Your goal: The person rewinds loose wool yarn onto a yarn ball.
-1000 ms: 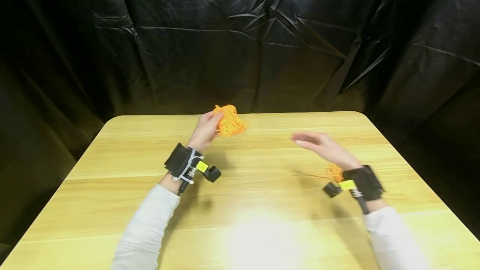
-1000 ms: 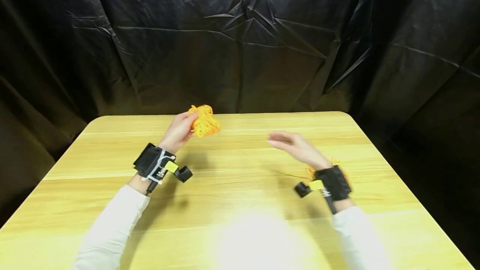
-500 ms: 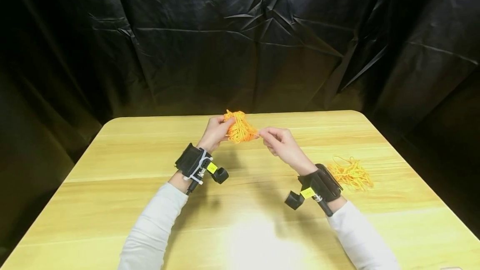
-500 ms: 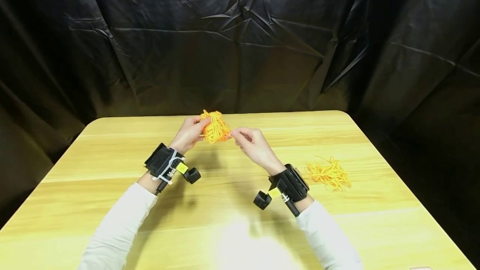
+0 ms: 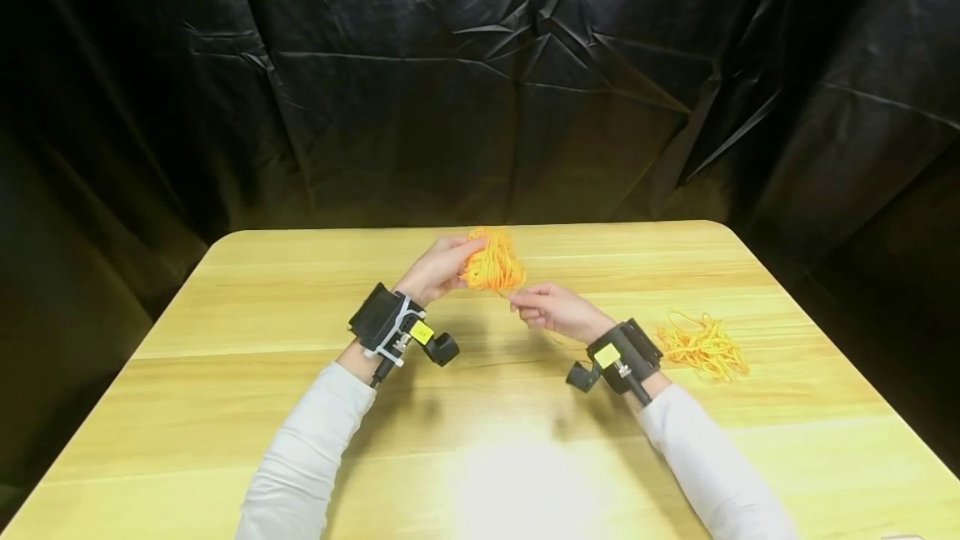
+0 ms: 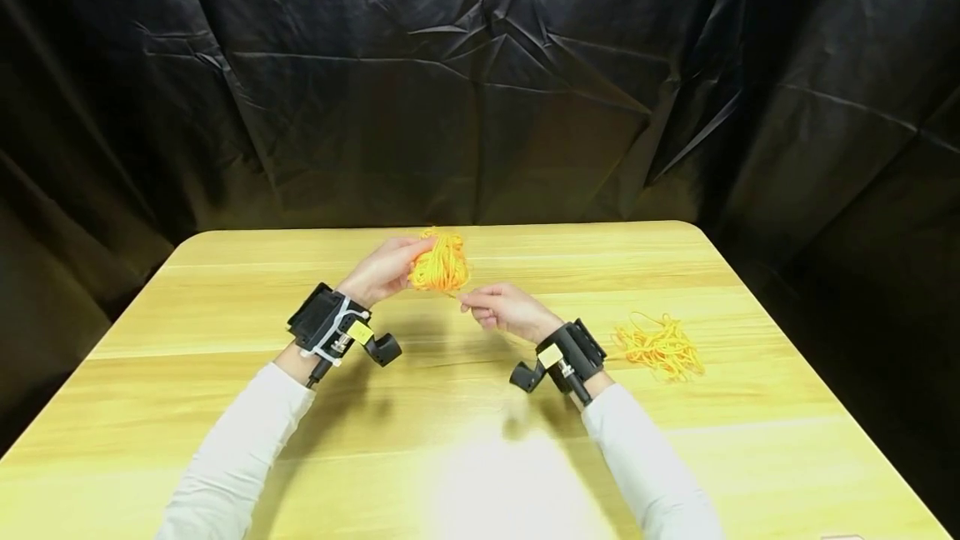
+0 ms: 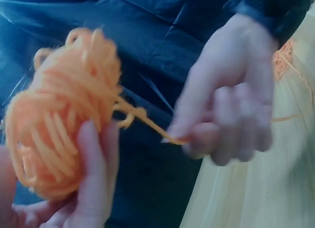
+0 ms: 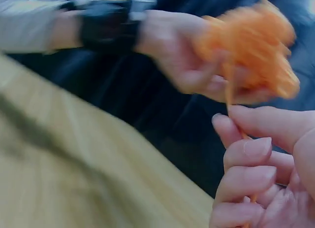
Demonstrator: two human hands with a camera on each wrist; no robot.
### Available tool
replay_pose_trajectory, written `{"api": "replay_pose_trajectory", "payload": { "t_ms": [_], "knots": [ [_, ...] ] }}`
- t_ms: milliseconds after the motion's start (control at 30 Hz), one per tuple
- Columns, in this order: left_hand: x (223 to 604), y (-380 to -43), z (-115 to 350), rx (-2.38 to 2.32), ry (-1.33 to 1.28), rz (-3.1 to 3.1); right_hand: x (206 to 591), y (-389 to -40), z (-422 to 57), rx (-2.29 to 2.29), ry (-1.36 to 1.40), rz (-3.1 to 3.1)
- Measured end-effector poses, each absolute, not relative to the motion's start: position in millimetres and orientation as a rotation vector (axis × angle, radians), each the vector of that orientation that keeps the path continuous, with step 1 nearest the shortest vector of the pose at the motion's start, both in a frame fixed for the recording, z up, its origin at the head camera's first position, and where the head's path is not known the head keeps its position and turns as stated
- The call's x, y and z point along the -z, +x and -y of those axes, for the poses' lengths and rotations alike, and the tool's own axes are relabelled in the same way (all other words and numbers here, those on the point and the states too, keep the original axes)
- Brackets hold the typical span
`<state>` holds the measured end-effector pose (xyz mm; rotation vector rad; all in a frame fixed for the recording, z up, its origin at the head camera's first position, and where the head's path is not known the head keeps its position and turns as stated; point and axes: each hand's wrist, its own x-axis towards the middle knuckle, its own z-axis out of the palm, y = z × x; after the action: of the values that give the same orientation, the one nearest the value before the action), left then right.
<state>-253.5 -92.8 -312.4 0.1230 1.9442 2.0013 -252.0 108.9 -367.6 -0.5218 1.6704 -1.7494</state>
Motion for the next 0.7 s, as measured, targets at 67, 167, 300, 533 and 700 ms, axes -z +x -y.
{"api": "replay_pose_trajectory", "payload": {
  "t_ms": [67,167,300,533,700],
  "knots": [
    [314.1,-252.9,91.3,-1.935,0.172,-1.933,364.2,-259.2,-108.4,1.820,-0.438,-1.573],
    [317.1,-252.2,89.6,-1.850,0.220,-1.937,355.5,-267.5,-106.0,1.871,-0.362,-1.510],
    [319.4,-252.8,88.4,-1.802,0.242,-1.946,340.3,-274.4,-102.6,1.885,-0.293,-1.511],
    [323.1,-254.5,87.1,-1.716,0.278,-1.986,317.8,-277.5,-103.5,1.885,-0.313,-1.741],
    [325.6,-253.7,85.9,-1.696,0.247,-2.024,305.1,-262.9,-97.8,1.693,-0.484,-2.319]
  ]
}}
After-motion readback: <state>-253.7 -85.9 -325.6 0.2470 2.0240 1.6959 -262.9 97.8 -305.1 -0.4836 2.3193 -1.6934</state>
